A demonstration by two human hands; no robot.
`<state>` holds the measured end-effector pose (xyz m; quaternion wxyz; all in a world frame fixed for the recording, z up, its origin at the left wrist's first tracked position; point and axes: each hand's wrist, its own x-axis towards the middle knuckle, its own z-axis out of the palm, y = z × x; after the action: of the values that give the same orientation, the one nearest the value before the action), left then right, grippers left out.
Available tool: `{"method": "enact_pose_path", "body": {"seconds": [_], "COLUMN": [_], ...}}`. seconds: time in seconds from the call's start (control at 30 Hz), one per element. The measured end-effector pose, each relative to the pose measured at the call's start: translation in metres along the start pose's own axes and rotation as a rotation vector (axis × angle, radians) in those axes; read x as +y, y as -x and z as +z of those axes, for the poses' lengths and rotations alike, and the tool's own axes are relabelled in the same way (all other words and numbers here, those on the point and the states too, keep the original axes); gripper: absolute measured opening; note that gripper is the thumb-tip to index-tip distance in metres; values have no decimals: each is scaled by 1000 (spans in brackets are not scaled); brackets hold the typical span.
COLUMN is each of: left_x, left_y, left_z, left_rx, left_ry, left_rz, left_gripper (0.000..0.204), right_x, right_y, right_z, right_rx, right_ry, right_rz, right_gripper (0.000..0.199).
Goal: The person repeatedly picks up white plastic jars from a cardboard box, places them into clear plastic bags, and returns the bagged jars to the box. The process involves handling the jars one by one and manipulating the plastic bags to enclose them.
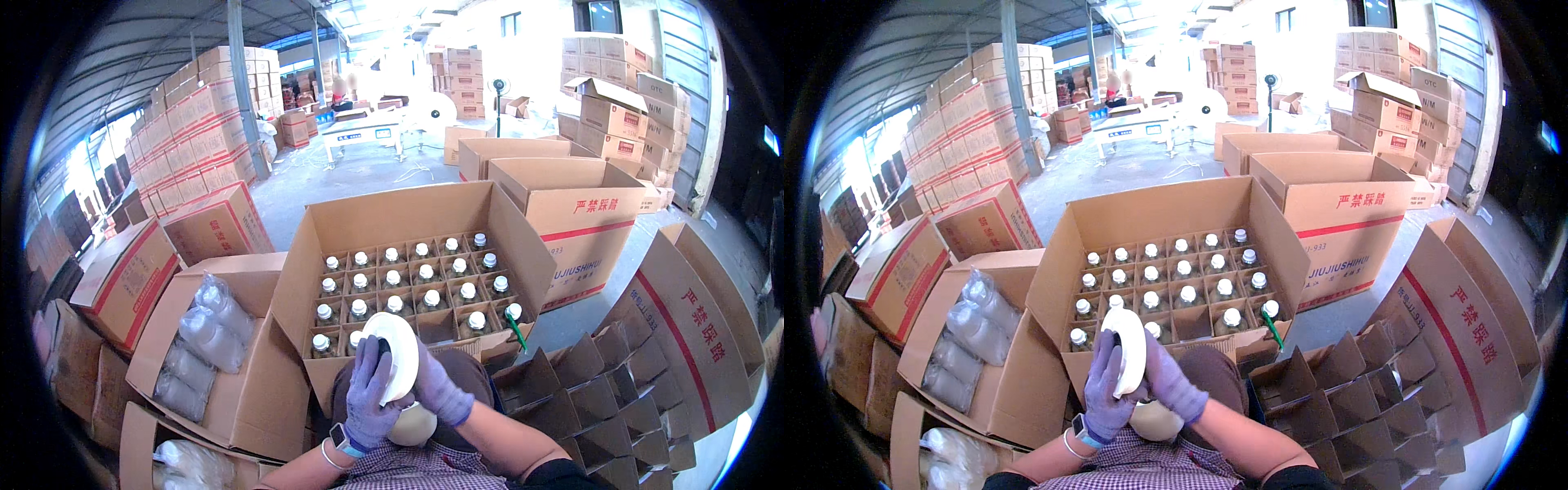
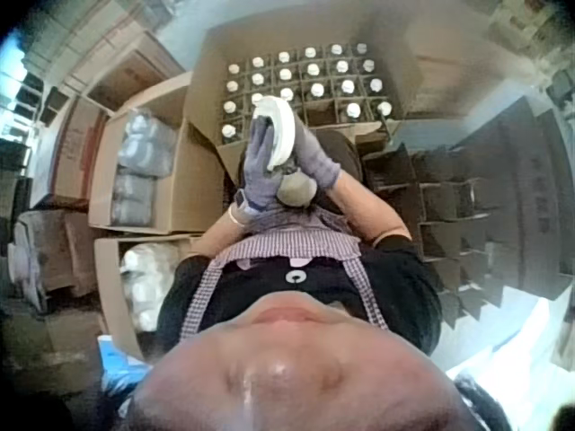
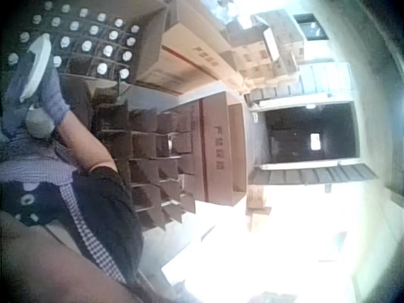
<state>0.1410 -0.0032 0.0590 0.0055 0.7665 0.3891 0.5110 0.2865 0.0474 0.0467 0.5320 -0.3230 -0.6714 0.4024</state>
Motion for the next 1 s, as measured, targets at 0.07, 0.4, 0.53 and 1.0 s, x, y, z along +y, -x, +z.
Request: {"method": "enact_pose_path", "body": {"seconds": [0.07, 0.4, 0.53, 1.0], "left_x": [-18, -58, -108, -142], "left_y": [6, 16, 22, 6], "left_z": [-3, -21, 20, 61], "left_rx": [-84, -593, -381, -194], "left_ry": [104, 193, 380, 559], "left_rz": [-49, 81, -252, -569], "left_gripper": [83, 62, 44, 22], "right_x": [-11, 46, 101, 125], "right_y": [-4, 45, 13, -7], "right_z": [-20, -46, -38, -32], "right_rx": [-71, -280, -191, -51], "right_ry": [-193, 190, -58, -133], "right_rz": [403, -259, 0, 311], "right_gripper": [34, 50, 37, 30]}}
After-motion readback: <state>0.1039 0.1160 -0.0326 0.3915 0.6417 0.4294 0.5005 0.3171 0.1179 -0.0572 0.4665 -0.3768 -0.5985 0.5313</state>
